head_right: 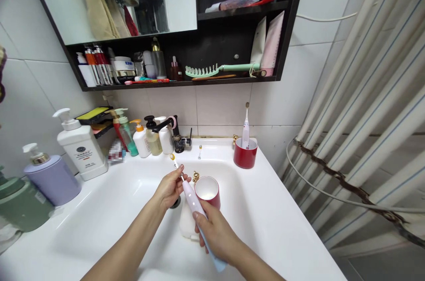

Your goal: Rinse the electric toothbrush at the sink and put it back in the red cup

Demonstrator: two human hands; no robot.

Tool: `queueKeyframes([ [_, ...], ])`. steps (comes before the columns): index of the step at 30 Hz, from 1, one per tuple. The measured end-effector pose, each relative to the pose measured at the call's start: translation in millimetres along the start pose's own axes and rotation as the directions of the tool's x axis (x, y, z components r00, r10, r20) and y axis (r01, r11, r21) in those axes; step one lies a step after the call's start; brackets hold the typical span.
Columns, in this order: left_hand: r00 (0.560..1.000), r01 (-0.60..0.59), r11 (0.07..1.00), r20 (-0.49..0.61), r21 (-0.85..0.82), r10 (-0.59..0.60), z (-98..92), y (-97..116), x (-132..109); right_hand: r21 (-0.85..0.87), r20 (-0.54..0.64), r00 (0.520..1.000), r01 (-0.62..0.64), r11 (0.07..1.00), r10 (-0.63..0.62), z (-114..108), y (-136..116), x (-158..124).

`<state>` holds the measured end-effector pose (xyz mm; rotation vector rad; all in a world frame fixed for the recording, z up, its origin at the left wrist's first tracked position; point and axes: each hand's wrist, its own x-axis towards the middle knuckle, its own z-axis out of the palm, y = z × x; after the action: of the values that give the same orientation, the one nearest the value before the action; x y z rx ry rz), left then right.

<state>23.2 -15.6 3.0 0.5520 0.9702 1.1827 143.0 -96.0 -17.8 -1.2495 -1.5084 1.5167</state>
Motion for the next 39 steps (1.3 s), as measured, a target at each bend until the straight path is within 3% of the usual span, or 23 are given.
queueKeyframes([
  [12,0.995,-0.102,0.988,0.010,0.114,0.101,5.1,-12,-1,0.079,-0.020,0.999,-0.032,0.996,0.034,8,0,-1],
  [16,0.995,-0.085,0.991,0.057,0.103,0.080,7.7,-15,-5,0.159,-0.023,0.997,-0.064,0.985,0.069,11,-1,-2],
  [26,0.989,0.010,0.999,0.146,0.030,-0.014,15.6,-15,-15,0.159,-0.113,0.993,0.058,0.986,-0.040,15,3,-1],
  [32,0.983,-0.063,0.997,0.177,0.054,0.052,16.7,-16,-16,0.123,-0.162,0.985,0.073,0.990,-0.053,18,1,0],
  [39,0.973,-0.056,0.998,0.225,0.031,0.048,14.6,-13,-14,0.427,0.017,1.000,-0.008,0.904,0.001,18,-9,-4],
])
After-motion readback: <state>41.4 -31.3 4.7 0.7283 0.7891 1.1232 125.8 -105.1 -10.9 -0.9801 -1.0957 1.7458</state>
